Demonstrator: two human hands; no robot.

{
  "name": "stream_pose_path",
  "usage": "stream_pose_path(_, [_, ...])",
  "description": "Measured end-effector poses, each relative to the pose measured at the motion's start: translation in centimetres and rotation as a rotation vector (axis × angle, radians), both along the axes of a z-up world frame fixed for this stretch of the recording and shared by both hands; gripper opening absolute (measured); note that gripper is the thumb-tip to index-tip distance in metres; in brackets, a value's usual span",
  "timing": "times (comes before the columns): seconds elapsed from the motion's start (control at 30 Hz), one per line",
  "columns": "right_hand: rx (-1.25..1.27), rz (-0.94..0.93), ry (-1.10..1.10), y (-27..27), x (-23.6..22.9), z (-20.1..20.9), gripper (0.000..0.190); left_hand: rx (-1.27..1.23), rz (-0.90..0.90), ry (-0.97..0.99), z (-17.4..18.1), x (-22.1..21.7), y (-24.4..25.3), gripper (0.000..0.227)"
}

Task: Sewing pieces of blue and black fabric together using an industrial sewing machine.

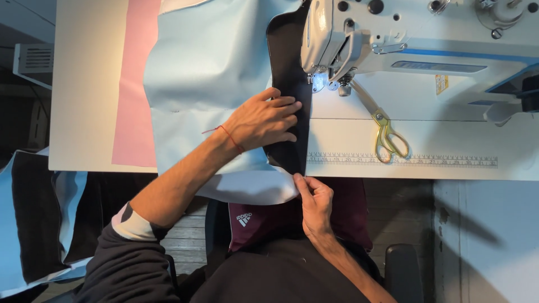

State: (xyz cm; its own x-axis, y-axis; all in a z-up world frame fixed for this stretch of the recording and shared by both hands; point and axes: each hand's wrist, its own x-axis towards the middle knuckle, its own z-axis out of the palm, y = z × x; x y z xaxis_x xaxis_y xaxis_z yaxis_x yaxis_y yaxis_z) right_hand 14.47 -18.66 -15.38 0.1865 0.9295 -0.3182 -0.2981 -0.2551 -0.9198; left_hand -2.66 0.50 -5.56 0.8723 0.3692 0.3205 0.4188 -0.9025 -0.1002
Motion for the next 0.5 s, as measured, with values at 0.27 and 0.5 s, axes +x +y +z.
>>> stream_pose_path(0.27, [0.009, -0.022, -0.008, 0.3, -0.1, 0.7, 0.027, -0.031, -0.143, -0.328, -2.3, -1.1, 1.2, 0.04])
stream_pose_path(0.5, [0.029, -0.004, 0.041, 0.1, -0.1, -0.3, 0.028, -0.104, 0.078, -0.201, -2.1, -0.2, 0.5, 0.033])
